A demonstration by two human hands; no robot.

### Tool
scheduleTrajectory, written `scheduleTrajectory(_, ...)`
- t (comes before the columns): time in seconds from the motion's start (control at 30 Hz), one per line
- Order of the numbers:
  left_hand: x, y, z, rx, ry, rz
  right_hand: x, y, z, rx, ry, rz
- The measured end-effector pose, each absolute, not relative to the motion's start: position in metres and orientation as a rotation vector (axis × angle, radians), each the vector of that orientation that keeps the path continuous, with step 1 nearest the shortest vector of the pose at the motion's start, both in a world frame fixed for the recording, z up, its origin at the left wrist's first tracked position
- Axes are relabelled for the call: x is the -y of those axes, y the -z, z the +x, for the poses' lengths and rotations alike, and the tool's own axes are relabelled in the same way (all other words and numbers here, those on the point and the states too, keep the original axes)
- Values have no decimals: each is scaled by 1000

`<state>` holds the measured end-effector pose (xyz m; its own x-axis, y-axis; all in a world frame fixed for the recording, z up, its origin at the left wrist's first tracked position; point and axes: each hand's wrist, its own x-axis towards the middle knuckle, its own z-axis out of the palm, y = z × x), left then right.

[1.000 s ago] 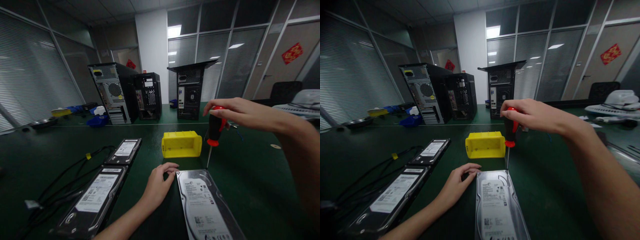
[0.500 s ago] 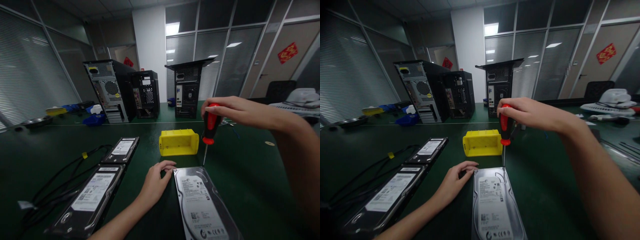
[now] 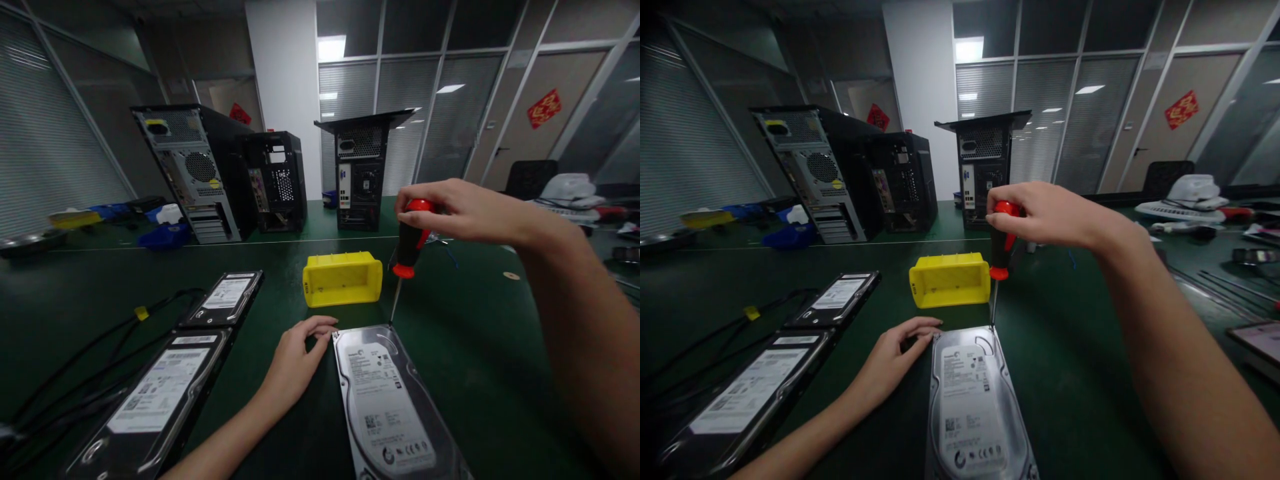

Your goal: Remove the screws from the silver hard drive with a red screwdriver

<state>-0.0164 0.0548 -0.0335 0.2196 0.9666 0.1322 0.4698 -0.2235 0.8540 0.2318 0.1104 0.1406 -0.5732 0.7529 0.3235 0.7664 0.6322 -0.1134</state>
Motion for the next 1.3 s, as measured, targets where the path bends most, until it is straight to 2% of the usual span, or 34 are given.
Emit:
scheduleTrajectory(0.4,-55,36,-19,-1347,-924,1792,-111,-138,223,2391,327,-1402)
scheduleTrajectory(0.67,-51,36,-19,-1391,-804,1786,-109,-140,223,2482,123,-1117)
scheduleTrajectory(0.93,-27,32,-15,-1318,-459,2003,-115,-138,231,2437,288,-1328)
scheduleTrajectory(1.13,-26,63,3,-1435,-508,2001,-112,-139,237,2482,23,-1206)
scheduleTrajectory(1.3,-18,56,6,-1395,-571,2086,-110,-138,230,2472,-6,-1136)
